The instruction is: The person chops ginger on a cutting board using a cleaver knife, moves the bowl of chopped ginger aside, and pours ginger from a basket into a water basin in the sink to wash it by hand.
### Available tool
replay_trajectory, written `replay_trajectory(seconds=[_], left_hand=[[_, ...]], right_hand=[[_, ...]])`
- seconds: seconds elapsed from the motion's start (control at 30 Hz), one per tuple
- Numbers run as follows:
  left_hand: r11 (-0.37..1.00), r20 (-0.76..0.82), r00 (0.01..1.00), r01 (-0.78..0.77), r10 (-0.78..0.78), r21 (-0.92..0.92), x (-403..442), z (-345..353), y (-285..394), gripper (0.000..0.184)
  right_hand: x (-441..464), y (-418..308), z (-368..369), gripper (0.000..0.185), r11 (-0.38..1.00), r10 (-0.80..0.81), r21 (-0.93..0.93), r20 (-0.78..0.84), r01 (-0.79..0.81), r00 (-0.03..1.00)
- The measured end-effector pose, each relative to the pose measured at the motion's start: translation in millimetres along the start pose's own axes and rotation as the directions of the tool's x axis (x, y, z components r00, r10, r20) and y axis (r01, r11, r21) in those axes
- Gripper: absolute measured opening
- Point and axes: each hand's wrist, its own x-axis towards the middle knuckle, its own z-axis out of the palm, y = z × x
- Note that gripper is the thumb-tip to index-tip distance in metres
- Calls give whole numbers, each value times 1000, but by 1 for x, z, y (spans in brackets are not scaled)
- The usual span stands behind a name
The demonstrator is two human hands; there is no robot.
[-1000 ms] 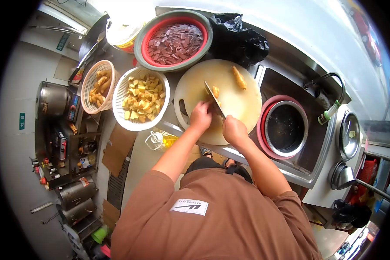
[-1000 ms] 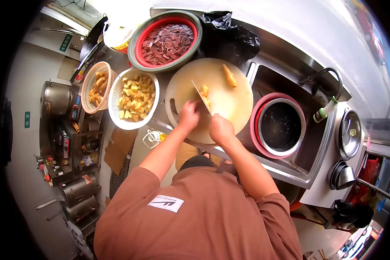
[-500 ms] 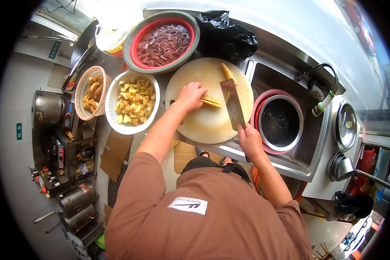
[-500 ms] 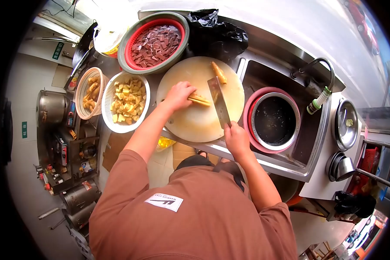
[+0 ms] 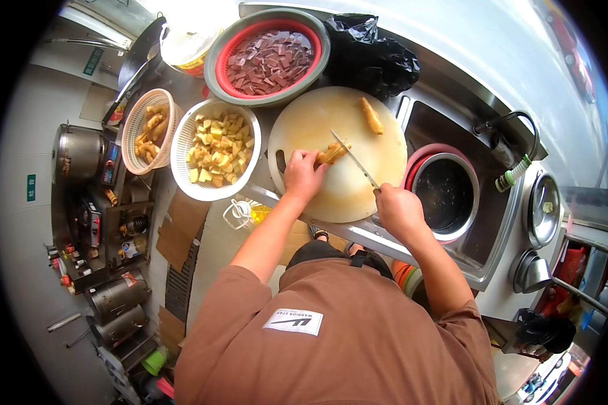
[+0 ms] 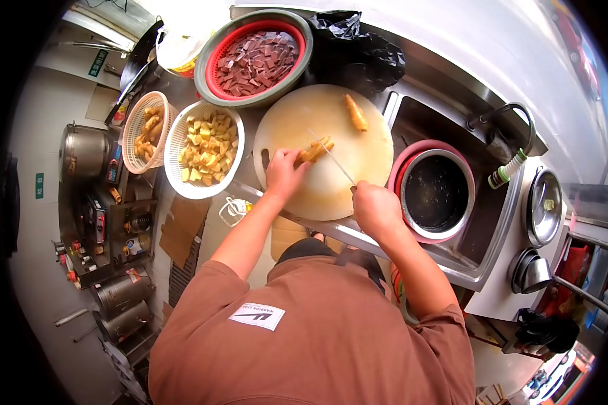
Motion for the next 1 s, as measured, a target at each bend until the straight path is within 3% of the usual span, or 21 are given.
replay_trajectory(seconds=[0.07,0.17,0.23,0.43,0.57,0.7,0.8,1.0], left_hand=[[1000,-18,1000,4,-5,-13,0,2,0,41],[1000,-34,999,19,-19,-15,-4,4,3,39],[1000,-47,999,22,-23,-2,1,3,9,38],[991,-22,992,126,-127,-36,0,12,14,39],[996,-72,993,90,-90,-8,5,18,9,40],[998,-98,993,64,-62,15,10,15,6,36],[996,-74,993,93,-91,14,10,14,9,36],[996,-86,992,92,-92,-9,8,15,9,33]], right_hand=[[14,0,13,15,999,18,-35,51,-16,999],[42,6,42,15,1000,-13,-14,-17,13,1000],[59,3,38,16,999,-43,-14,-40,43,998],[30,-12,-7,25,997,75,-17,52,-74,996],[48,2,36,23,999,27,-34,54,-26,998],[65,3,30,18,1000,21,-7,19,-21,1000],[75,-17,12,17,994,16,-105,160,0,987],[85,-11,39,19,1000,-22,1,-23,22,999]])
